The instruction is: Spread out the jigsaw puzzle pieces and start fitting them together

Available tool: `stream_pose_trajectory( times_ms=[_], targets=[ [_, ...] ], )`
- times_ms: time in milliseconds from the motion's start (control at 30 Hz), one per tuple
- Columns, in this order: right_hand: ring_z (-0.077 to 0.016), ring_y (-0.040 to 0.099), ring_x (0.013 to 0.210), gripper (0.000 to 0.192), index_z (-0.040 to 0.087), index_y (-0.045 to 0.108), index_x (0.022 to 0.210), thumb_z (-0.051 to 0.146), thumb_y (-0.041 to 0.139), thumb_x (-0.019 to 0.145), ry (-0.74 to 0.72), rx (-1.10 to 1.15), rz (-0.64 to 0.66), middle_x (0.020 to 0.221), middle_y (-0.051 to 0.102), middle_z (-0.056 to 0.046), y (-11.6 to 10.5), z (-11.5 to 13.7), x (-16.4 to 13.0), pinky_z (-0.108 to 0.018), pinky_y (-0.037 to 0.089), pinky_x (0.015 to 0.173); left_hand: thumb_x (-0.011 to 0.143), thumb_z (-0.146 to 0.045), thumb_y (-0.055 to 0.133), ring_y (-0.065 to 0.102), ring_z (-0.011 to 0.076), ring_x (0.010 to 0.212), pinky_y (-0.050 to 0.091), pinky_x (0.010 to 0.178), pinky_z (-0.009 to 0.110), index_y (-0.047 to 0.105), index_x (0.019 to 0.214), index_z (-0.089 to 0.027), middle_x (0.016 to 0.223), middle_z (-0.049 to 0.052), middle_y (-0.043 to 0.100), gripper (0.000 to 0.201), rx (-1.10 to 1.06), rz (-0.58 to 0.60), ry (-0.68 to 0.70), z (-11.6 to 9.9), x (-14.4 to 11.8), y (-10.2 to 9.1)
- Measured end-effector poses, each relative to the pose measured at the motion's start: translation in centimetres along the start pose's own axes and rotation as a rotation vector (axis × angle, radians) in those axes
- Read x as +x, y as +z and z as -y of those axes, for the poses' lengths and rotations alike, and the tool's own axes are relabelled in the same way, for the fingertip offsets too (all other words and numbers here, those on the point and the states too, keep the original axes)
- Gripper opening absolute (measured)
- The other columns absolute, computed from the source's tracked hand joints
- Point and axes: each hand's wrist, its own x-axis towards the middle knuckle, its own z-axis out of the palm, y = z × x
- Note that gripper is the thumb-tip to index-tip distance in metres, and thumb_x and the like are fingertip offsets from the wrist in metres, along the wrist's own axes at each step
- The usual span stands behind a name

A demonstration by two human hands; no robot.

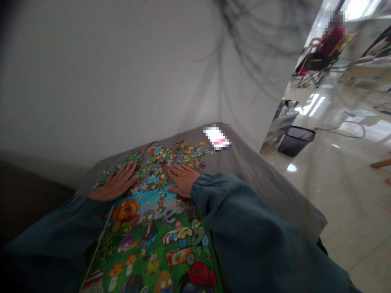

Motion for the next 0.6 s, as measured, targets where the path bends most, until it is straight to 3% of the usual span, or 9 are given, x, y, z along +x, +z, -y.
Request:
stream_pose_trajectory(
  times_ms=[300,600],
  targets=[
    [-0.0328,0.026,0.156,0.076,0.007,0.035,0.160,0.057,0.043,0.103,0.008,0.020,0.051,0.167,0.029,-0.017,0.1,0.0,0.0,-0.050,0.024,0.128,0.098,-0.068,0.007,0.007,0.0282,0.160,0.010,0.128,0.053,0.002,0.165,-0.009,0.173,0.012,0.006,0.089,-0.003,-0.061,-0.052,-0.3,1.6,-0.2],
    [-0.0336,0.030,0.155,0.075,0.010,0.037,0.159,0.059,0.040,0.103,-0.005,0.016,0.017,0.166,0.032,-0.017,0.6,-0.2,-0.2,-0.051,0.028,0.126,0.097,-0.071,0.006,0.011,0.0321,0.159,0.017,0.127,0.053,0.011,0.164,-0.003,0.171,0.020,0.010,0.095,-0.004,-0.100,-0.040,-0.7,1.3,0.4]
  ],
)
